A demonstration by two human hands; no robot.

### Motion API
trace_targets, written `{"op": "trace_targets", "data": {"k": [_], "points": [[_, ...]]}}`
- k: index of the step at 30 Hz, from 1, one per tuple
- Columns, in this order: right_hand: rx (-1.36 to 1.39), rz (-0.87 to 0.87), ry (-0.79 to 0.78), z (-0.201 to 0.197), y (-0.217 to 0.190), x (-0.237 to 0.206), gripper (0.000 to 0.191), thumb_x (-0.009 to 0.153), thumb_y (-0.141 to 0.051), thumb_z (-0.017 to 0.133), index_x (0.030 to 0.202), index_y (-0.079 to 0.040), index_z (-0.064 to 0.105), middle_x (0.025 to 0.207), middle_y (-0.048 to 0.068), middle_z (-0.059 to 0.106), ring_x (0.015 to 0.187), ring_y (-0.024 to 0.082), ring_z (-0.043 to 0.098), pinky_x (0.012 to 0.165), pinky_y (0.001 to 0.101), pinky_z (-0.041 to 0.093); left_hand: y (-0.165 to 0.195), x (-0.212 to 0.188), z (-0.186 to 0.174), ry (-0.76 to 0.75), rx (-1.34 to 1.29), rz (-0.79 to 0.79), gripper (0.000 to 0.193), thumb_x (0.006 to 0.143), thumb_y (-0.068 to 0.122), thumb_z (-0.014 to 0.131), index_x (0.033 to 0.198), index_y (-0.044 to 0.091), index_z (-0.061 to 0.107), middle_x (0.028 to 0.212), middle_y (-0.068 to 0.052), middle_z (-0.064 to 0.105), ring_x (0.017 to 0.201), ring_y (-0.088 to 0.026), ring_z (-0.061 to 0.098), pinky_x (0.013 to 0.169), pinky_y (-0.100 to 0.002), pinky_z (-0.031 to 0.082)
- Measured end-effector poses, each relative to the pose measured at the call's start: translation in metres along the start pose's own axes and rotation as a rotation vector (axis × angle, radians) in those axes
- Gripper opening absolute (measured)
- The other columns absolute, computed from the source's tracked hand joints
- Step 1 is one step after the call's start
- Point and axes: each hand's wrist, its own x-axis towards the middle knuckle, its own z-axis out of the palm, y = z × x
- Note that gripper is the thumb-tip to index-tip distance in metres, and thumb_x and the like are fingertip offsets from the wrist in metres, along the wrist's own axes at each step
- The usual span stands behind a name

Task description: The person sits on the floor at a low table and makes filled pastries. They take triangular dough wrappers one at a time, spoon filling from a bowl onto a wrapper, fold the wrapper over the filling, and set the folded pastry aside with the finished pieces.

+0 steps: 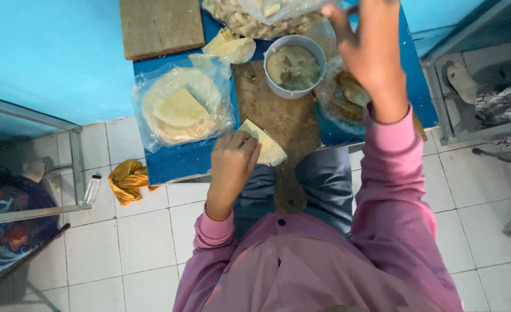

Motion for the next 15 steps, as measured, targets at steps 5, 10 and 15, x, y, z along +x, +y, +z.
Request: {"op": "trace_targets", "data": {"k": [5,10,15], "points": [[0.428,0.145,0.057,0.004,-0.008,-0.030,0.056,0.096,0.023,0.055,0.145,0.004,0.038,0.132,0.023,0.069,0.113,0.032,0.075,0.088,0.0343,0.065,0.002,-0.003,0.000,-0.023,0.021,0.024,0.013,0.087,0.015,0.075,0.092,0.004,0.069,0.095,-0.010,0.063,0.090,-0.033,0.060,0.077,-0.044,0.047],[0.314,0.240,0.006,0.010,0.031,-0.043,0.039,0.103,0.019,0.067,0.134,0.000,0.054,0.121,0.016,0.078,0.106,0.027,0.081,0.083,0.0322,0.065,-0.001,-0.005,0.006,-0.037,0.045,0.054,0.009,0.090,0.012,0.071,0.094,0.004,0.069,0.096,-0.009,0.063,0.091,-0.031,0.061,0.079,-0.043,0.047],[0.215,0.194,-0.186,0.015,0.062,-0.059,0.036,0.097,0.015,0.074,0.127,-0.002,0.061,0.103,0.013,0.078,0.096,0.024,0.080,0.070,0.0312,0.059,-0.002,-0.006,0.008,-0.056,0.099,0.085,0.008,0.090,0.010,0.069,0.095,0.004,0.068,0.096,-0.010,0.062,0.093,-0.030,0.061,0.082,-0.042,0.048]]}}
